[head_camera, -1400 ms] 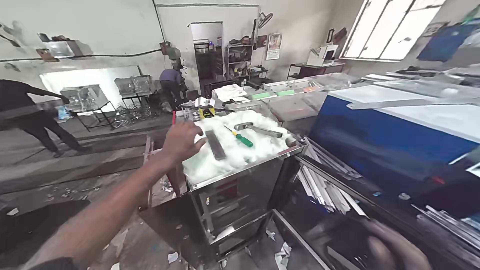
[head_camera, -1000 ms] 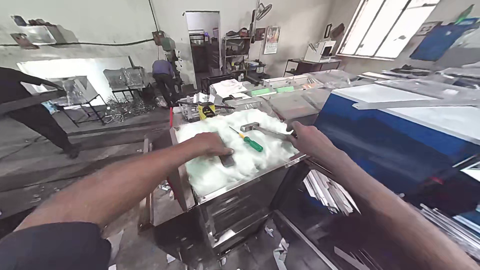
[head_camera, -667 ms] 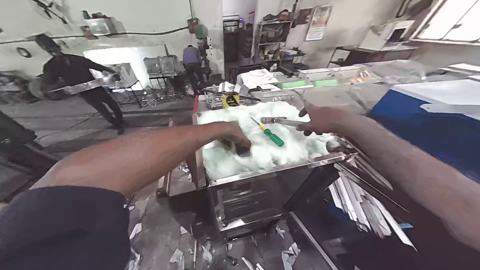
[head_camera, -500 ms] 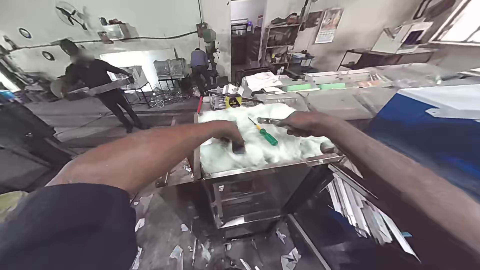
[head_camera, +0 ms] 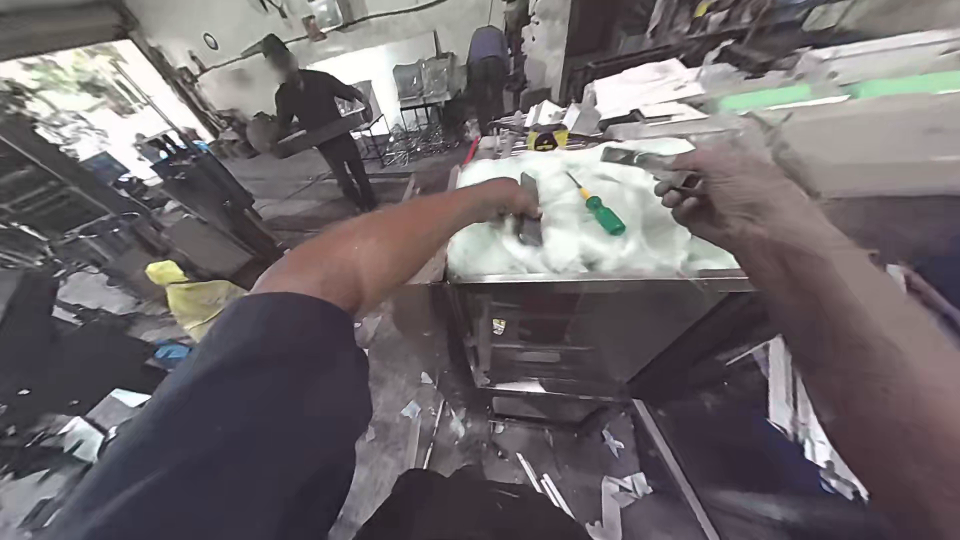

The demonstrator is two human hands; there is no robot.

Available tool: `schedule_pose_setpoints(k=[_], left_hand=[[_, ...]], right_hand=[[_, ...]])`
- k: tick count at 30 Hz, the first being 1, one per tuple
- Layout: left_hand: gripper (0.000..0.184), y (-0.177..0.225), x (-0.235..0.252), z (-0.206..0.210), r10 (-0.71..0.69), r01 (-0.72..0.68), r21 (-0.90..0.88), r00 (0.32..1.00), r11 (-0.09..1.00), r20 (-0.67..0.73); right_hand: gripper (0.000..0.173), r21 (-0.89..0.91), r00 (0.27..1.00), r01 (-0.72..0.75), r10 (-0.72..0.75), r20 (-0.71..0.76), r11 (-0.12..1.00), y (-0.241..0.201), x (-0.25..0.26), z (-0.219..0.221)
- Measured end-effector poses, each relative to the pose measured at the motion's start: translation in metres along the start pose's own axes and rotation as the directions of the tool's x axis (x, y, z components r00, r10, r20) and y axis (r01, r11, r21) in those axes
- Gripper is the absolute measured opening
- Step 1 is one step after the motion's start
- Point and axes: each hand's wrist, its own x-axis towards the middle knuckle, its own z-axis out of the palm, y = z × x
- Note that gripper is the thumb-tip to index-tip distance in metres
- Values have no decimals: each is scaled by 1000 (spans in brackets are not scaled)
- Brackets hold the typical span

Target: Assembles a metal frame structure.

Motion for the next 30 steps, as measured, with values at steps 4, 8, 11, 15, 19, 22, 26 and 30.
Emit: schedule_pose_setpoints(k=[4, 8, 11, 15, 19, 22, 26, 30], left_hand=[[46, 4, 1, -2, 9, -2, 49, 991, 999, -132], [37, 7, 1, -11, 25, -32, -24, 965, 999, -262], [31, 4, -19, -30, 58, -137, -271, 958, 953, -281], [21, -21, -89, -43, 151, -339, -625, 930, 703, -335], [40, -67, -181, -2, 232, -291, -824, 952, 487, -200], [34, -123, -223, 59, 262, -114, -963, 964, 245, -47], [25, -171, -241, 130, 221, 65, -977, 969, 204, 111], [31, -177, -224, 167, 0, 146, -975, 989, 165, 148]], right_hand=[[27, -154, 942, 336, -332, 53, 929, 14, -56, 4], [32, 62, 934, 304, -310, 176, 951, 40, -95, 12], [24, 61, 949, 283, -289, 125, 957, 71, -117, 8], [34, -1, 851, 506, -499, 162, 862, 149, -155, -7], [41, -158, 884, 467, -451, 125, 870, 228, -199, -21], [30, -123, 905, 403, -375, 202, 907, 271, -222, -29], [24, -154, 955, 125, -76, 287, 980, 299, -242, -37], [25, -193, 951, -4, 63, 302, 981, 314, -237, -28]])
